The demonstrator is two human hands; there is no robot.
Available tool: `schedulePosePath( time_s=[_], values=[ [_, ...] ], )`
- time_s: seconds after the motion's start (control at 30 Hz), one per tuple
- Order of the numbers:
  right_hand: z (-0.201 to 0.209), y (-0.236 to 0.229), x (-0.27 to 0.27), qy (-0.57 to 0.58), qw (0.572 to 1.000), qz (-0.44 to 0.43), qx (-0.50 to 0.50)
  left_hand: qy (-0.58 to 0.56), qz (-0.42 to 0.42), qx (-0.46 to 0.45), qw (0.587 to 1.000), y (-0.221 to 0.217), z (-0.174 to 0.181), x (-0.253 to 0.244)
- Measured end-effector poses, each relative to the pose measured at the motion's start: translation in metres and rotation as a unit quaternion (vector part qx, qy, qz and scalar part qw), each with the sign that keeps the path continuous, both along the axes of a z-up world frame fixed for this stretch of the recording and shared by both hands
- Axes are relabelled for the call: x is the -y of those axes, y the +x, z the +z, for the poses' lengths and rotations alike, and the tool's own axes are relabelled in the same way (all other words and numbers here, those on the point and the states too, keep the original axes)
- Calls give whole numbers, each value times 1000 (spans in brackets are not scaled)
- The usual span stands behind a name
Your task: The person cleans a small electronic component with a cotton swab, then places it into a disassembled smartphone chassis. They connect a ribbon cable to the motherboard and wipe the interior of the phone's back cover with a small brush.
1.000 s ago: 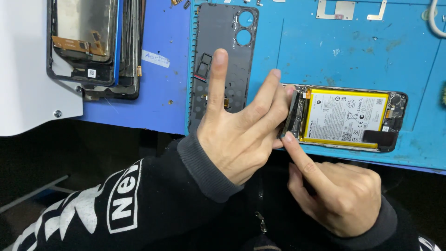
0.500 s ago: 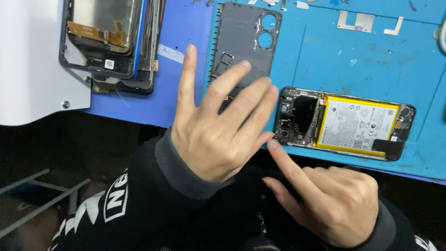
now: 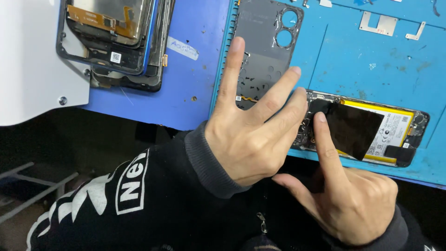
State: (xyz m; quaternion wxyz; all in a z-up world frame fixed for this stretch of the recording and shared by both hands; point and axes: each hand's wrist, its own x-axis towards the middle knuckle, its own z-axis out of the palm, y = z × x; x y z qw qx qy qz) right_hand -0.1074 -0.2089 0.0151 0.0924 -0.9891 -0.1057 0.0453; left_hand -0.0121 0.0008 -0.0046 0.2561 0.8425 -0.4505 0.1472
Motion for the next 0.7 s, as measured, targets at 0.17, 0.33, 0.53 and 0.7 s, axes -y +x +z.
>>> schedulePosePath(
  time_s=[0.17,0.33,0.53,0.7],
  values=[
    [3,3,-5,-23,1000,13,7,39,3,21,999,-1,3,-1],
    [7,8,-7,-62,997,32,32,8,27,-10,1000,3,21,-10],
    [8,10,-7,-67,997,31,37,13,45,-19,999,-12,22,-14],
    [8,9,-6,-49,998,24,34,12,19,-16,1000,-16,4,-10]
  ],
)
